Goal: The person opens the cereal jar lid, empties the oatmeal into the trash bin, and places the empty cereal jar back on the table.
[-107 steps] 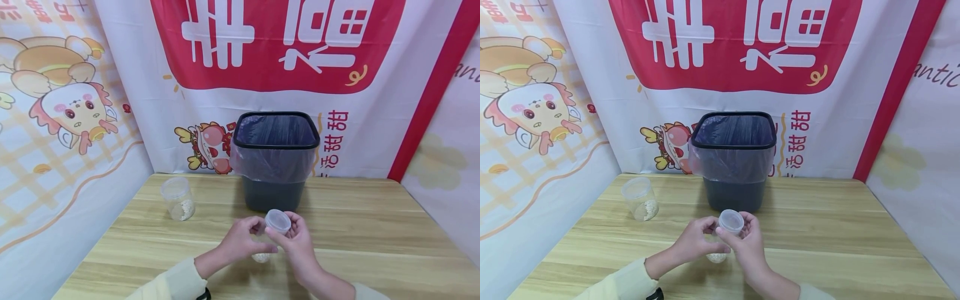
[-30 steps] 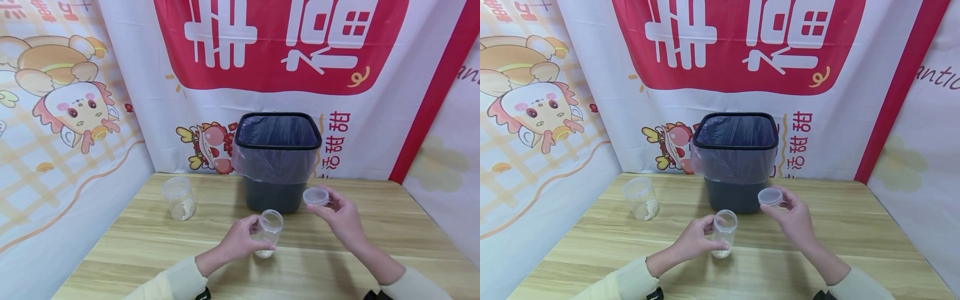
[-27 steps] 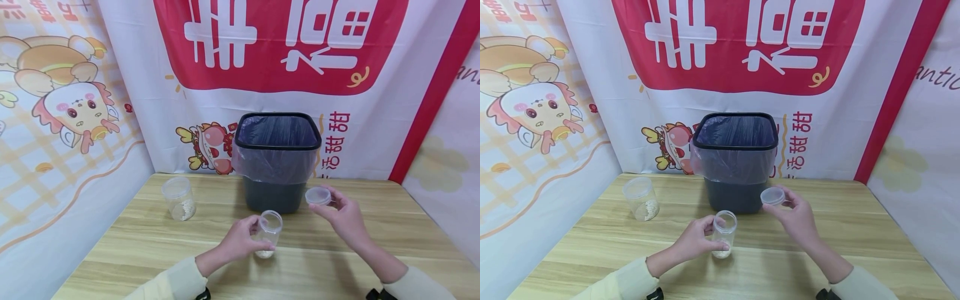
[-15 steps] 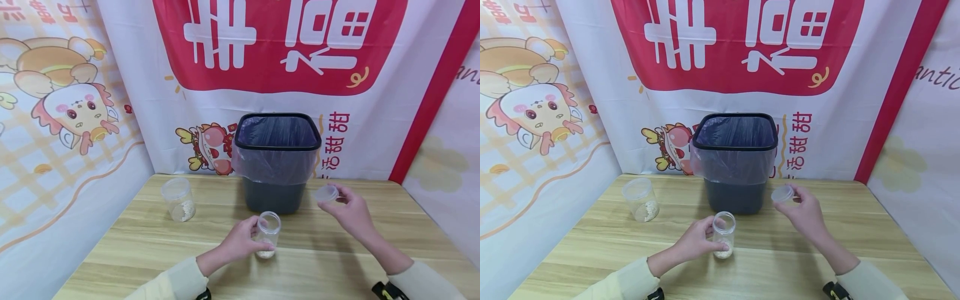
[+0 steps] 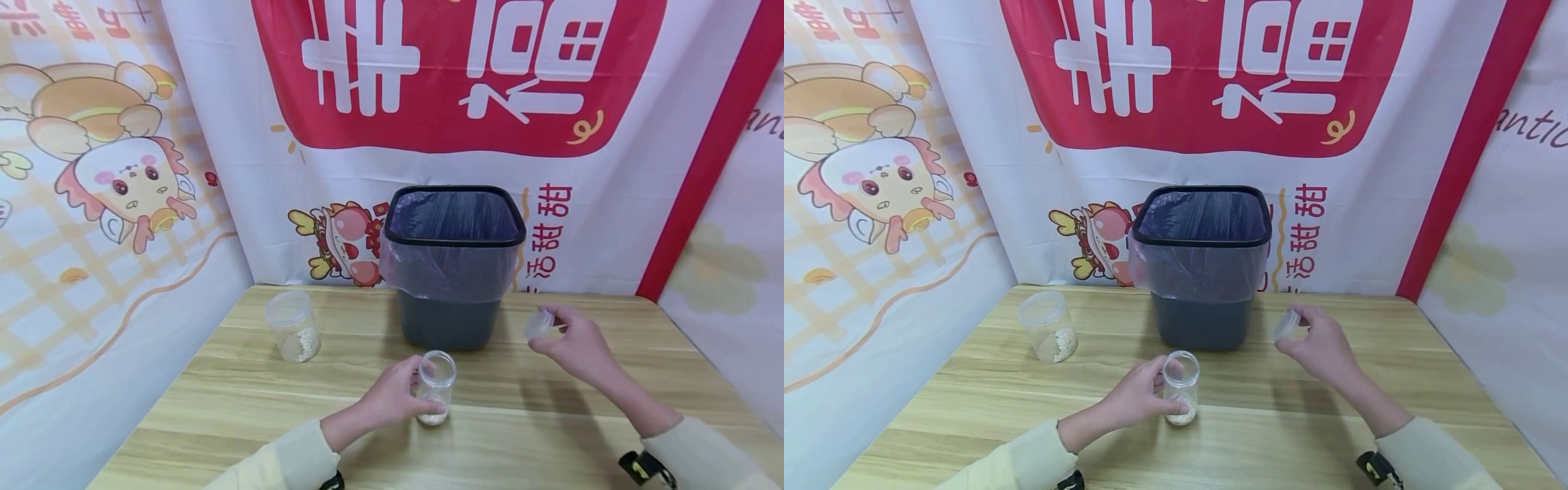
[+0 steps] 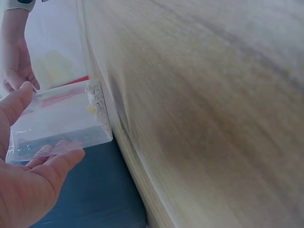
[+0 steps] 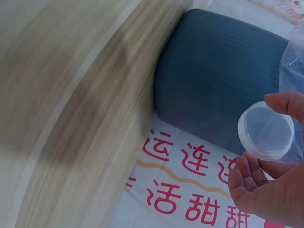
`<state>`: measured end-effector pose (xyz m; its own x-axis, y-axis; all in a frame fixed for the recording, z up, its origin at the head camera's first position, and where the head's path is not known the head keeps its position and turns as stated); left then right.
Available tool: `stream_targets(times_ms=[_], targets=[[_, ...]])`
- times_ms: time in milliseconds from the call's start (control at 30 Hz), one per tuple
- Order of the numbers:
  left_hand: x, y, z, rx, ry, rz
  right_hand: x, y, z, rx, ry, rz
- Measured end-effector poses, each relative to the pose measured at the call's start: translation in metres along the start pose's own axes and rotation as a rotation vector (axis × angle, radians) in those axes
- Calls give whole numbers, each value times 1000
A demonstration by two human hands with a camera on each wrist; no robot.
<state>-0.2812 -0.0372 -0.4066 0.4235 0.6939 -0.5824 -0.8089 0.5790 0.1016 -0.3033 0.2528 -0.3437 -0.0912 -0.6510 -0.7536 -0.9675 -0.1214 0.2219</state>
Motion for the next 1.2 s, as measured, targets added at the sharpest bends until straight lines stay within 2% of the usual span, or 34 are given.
stream_targets(times_ms=[433, 733, 1200], targets=[[3, 1, -1, -12, 72, -13, 16, 9, 16, -15, -118, -176], [3, 0, -1, -18, 74, -7, 29, 14, 21, -7, -253, -282], [2, 1, -6, -36, 91, -9, 43, 17, 28, 22, -276, -383]])
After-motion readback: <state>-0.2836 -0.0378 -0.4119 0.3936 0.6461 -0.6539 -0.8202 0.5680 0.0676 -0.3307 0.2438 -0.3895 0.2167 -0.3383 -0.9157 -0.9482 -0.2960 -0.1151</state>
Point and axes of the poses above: each hand's wrist, its own y-axis towards the middle knuckle, its own x-axis out of the palm, z = x × y, the point moved 6 cm from there along y, towards the middle knuckle, and after that the axes turned 7 degrees about -z, right-handed, at the moved point
